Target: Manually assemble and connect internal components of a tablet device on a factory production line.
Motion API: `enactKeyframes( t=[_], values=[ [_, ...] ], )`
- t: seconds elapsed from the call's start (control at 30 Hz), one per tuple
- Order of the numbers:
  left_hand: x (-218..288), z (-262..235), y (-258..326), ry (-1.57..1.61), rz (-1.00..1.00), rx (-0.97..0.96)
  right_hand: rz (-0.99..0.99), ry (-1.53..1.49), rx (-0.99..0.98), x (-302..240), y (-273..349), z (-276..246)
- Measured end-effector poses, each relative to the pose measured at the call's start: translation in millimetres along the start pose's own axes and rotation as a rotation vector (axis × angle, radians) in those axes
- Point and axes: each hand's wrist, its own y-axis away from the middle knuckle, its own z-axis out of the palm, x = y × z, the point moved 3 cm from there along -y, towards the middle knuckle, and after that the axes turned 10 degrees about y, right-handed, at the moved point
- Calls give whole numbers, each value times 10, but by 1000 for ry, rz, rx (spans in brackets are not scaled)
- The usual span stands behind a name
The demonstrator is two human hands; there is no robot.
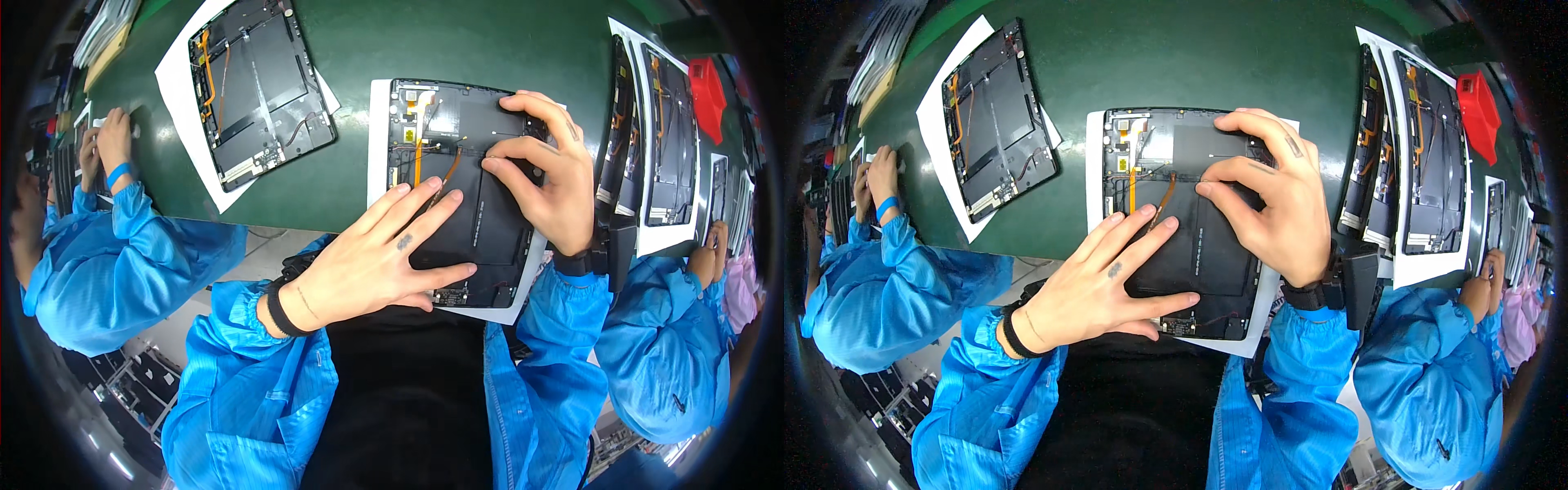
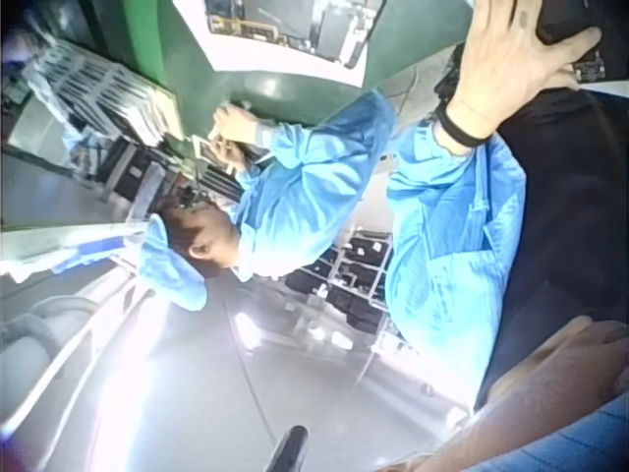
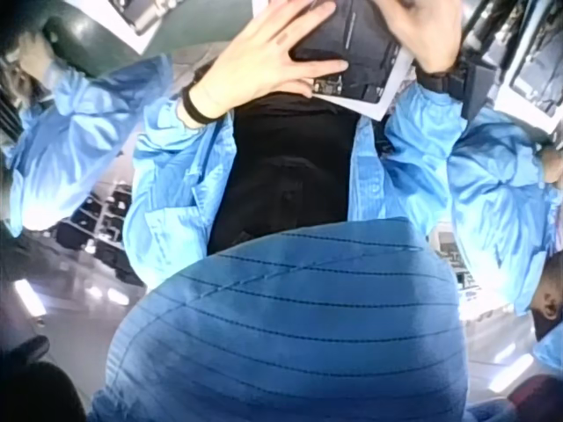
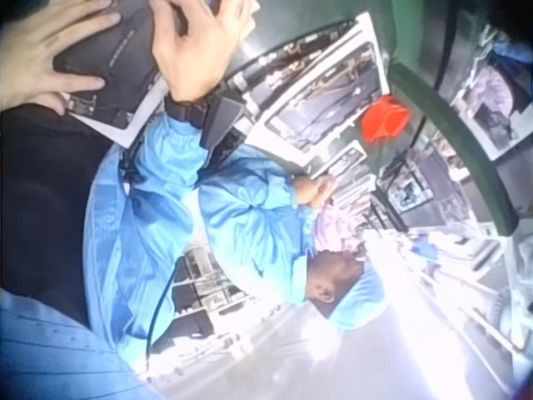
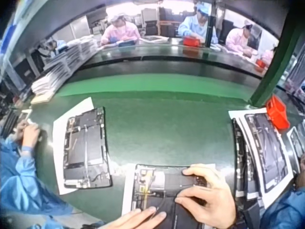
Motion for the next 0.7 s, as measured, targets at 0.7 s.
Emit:
enactKeyframes(
  t=[0.7],
  values=[
    [12,-8,-39,-28,-12,-29,5,36,12,9,-5,38]
  ],
)
